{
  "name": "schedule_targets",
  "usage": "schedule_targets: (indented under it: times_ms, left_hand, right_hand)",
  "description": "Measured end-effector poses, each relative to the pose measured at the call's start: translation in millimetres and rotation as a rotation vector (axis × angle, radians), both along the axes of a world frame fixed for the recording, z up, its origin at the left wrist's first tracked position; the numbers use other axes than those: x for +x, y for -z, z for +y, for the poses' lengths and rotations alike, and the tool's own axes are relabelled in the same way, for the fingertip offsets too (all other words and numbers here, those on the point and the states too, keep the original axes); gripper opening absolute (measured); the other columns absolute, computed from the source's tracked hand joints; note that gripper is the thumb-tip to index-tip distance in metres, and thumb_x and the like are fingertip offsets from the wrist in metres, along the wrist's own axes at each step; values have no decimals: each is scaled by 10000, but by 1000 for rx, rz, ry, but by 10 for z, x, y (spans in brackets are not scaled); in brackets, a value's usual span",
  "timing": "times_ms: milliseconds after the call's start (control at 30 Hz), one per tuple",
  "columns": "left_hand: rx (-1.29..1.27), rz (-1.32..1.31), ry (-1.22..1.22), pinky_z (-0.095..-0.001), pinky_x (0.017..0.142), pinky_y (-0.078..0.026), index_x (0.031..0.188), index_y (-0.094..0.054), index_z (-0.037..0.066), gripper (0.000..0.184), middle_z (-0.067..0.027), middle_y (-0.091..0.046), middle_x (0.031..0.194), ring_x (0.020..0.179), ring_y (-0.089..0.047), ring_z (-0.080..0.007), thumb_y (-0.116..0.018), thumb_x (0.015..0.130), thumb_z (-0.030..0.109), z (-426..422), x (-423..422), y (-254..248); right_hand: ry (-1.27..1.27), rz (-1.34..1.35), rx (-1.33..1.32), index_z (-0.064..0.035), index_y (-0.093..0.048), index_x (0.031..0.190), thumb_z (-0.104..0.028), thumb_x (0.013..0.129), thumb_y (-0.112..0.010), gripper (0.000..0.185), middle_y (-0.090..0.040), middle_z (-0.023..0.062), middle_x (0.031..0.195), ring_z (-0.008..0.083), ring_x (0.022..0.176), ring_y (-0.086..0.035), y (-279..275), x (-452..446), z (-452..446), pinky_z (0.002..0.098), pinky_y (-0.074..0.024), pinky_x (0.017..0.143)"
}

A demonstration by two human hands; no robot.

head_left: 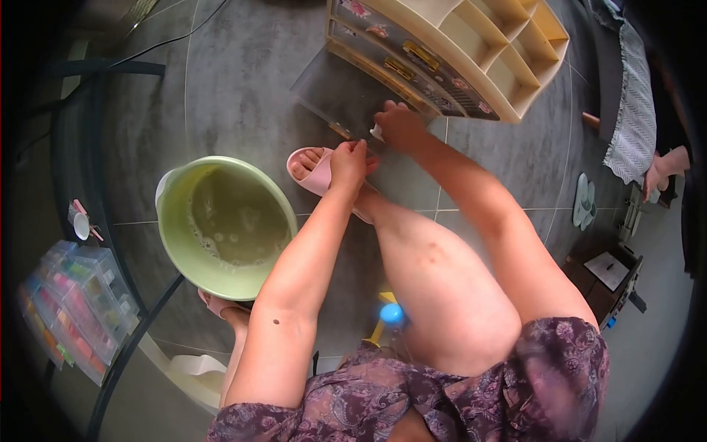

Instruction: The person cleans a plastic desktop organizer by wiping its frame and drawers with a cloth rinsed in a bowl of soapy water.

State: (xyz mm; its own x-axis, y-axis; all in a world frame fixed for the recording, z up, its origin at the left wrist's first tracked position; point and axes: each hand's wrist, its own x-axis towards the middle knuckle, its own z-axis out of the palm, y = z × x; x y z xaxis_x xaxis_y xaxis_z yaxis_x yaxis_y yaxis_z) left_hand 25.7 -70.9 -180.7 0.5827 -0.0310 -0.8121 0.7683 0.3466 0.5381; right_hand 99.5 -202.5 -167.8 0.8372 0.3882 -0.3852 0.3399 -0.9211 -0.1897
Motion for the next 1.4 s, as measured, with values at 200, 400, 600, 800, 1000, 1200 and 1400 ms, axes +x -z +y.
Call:
schedule_targets:
  times_ms: [200, 400, 600, 800, 1000, 1200, 1400]
  left_hand:
    - [61, -58, 45, -248, 513, -523, 875, -509, -46, 214, -109, -567, 800, 660, -623, -200, -453, 881, 161, -31, 18, 78]
    - [164, -78, 182, -260, 477, -526, 816, -499, -63, 221, -126, -565, 784, 618, -631, -222, -434, 869, 141, -19, 62, 54]
    - [236, -227, 277, -273, 465, -535, 824, -500, -93, 251, -144, -558, 770, 622, -637, -240, -432, 870, 144, -31, 22, 189]
    - [175, -138, 204, -270, 466, -540, 823, -504, -96, 252, -157, -562, 782, 603, -631, -245, -429, 870, 140, -38, 44, 70]
    - [143, -88, 156, -269, 464, -539, 802, -500, -96, 262, -155, -561, 759, 591, -628, -241, -430, 872, 147, -28, 63, 44]
    - [182, -134, 172, -274, 453, -535, 788, -494, -100, 270, -166, -567, 757, 596, -633, -255, -433, 873, 148, -51, 32, 146]
    - [193, -153, 163, -272, 451, -533, 778, -500, -91, 269, -165, -569, 737, 581, -631, -248, -435, 874, 151, -52, 12, 216]
  right_hand:
    - [476, 19, 502, -23, -611, 895, -160, 699, -579, 241, -597, 170, 897, 272, 821, -588, -657, -310, -84, 334, -471, 721]
    - [1364, 518, 643, -32, -603, 871, -165, 737, -585, 190, -610, 83, 850, 179, 769, -593, -343, -1015, -771, 306, -485, 621]
    - [1503, 750, 1294, -55, -534, 982, -68, 810, -485, 179, -575, 56, 894, 170, 773, -558, 172, -954, -369, 302, -471, 678]
    - [1238, 685, 941, -52, -528, 927, -48, 796, -464, 145, -560, 64, 817, 166, 642, -532, 444, -914, -319, 296, -459, 547]
    - [1276, 432, 713, -62, -522, 874, -33, 753, -489, 129, -541, 63, 757, 136, 582, -515, 632, -852, -282, 263, -387, 445]
    - [1107, 604, 1099, -70, -517, 873, -46, 771, -464, 117, -544, 55, 802, 157, 665, -520, 535, -974, -351, 262, -380, 507]
    - [1405, 1101, 1266, -67, -522, 897, -112, 834, -422, 126, -557, 44, 847, 154, 738, -524, 337, -974, -551, 268, -405, 572]
